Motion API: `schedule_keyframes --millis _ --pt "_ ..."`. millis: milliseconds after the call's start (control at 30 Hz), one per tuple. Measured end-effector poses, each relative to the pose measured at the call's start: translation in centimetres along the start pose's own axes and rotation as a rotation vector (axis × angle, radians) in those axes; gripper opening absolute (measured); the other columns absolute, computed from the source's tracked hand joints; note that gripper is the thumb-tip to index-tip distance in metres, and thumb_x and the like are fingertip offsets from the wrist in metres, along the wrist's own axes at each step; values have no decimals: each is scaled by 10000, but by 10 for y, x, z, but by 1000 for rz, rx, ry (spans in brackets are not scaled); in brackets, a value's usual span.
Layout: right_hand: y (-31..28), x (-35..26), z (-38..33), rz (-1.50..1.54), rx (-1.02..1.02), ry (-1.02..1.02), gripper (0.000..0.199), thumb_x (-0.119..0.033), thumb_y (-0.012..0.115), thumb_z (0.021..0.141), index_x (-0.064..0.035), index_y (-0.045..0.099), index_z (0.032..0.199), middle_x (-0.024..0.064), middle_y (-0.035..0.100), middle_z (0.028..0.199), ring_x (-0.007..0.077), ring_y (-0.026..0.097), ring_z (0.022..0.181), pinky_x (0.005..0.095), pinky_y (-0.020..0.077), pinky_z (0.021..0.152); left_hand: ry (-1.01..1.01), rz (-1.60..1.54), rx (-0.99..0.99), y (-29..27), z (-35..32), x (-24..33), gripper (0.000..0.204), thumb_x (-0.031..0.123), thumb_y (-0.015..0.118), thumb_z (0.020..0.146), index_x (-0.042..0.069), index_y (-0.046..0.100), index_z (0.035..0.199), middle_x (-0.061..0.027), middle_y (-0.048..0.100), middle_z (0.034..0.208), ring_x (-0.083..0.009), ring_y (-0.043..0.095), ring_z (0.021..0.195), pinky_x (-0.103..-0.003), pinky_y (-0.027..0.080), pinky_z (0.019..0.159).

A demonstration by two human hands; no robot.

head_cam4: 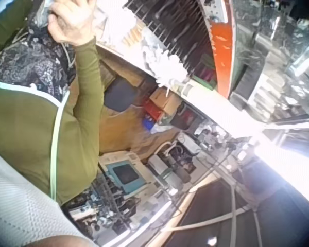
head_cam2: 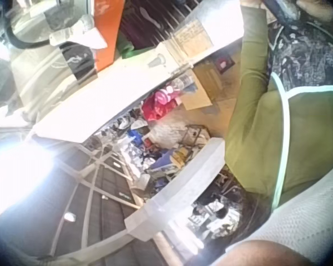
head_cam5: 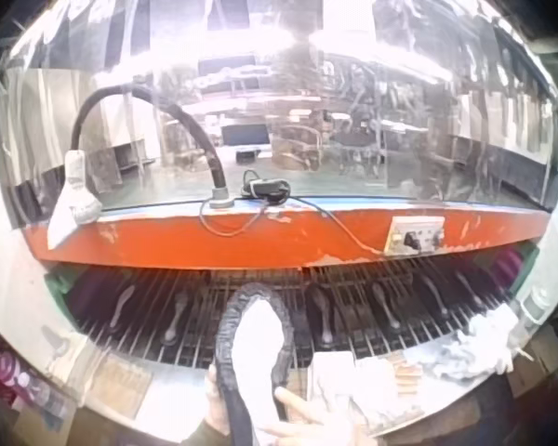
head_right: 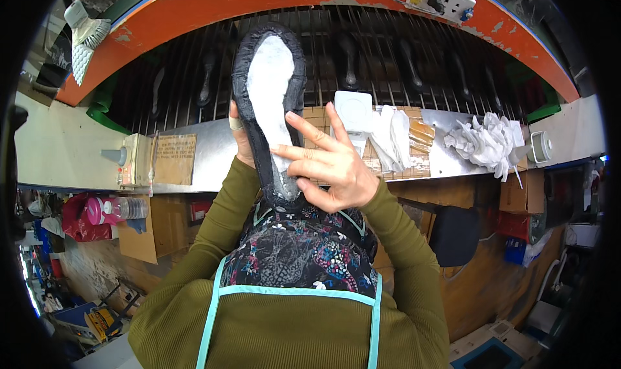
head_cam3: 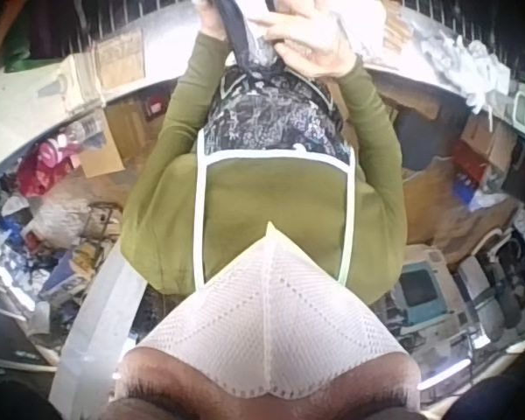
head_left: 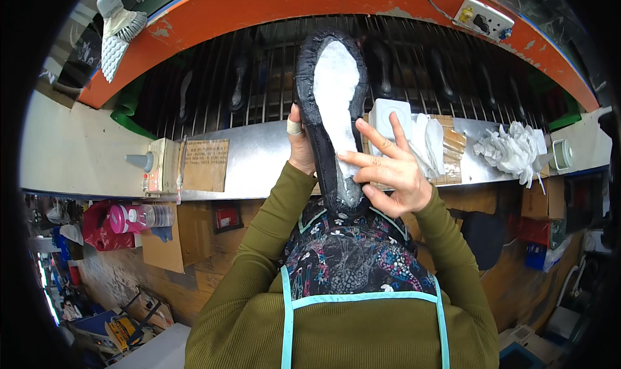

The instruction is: The person holds a black shoe and repeatedly applies a white substance to the sole using a small brush, then wipes the sole with a white cloth. The person rotates the shoe to access different areas of the sole and continues the application and wiping cycle throughout the clip.

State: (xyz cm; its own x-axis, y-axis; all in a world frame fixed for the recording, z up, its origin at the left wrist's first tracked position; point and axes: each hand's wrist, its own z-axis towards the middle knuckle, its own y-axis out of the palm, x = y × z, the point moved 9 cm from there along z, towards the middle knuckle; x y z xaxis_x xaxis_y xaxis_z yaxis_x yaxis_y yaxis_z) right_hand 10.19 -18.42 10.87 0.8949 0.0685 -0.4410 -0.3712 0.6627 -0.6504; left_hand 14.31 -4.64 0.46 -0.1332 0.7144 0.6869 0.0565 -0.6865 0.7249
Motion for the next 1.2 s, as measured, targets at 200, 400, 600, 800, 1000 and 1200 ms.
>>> schedule_keyframes --millis 200,400,600,800,1000,1200 --pt "-17 1 6 -163 196 238 133 -159 759 728 -105 668 809 147 457 1436 446 152 1434 638 84 1107 0 -55 -43 -5 10 -5 911 769 407 814 66 413 1393 -133 548 1297 -226 576 1154 -359 501 969" --pt "-3 7 11 -313 33 313 161 -152 714 769 -81 570 754 167 237 1549 481 -37 1435 719 28 1051 16 -83 -38 0 13 -9 847 726 416 843 71 431 1380 -127 554 1293 -222 582 1149 -355 509 961" --pt "1 9 5 -119 -42 339 145 -144 665 828 -68 543 806 247 119 1557 511 -119 1410 734 -1 1036 -19 -118 -63 -2 7 -18 843 722 435 840 74 434 1379 -127 561 1288 -213 590 1142 -351 513 962" --pt "11 1 3 -200 -67 338 170 -171 673 829 -70 543 784 232 116 1567 513 -119 1411 710 -19 1050 -24 -81 -60 -5 1 -18 855 730 410 846 77 412 1397 -126 543 1314 -220 566 1176 -370 486 991" --pt "3 13 -3 -112 44 320 399 -506 498 917 -176 627 1100 213 15 1578 491 -190 1399 729 -95 1018 28 -24 -87 1 -3 -5 864 736 404 845 82 396 1409 -127 514 1349 -238 535 1213 -376 460 1017" --pt "38 10 -21 -385 -111 246 692 -773 153 855 -432 492 1353 99 -8 1598 507 -244 1368 734 -200 973 -25 -88 -56 -13 -9 -4 918 753 445 814 72 365 1423 -126 501 1356 -249 526 1216 -391 457 1017"
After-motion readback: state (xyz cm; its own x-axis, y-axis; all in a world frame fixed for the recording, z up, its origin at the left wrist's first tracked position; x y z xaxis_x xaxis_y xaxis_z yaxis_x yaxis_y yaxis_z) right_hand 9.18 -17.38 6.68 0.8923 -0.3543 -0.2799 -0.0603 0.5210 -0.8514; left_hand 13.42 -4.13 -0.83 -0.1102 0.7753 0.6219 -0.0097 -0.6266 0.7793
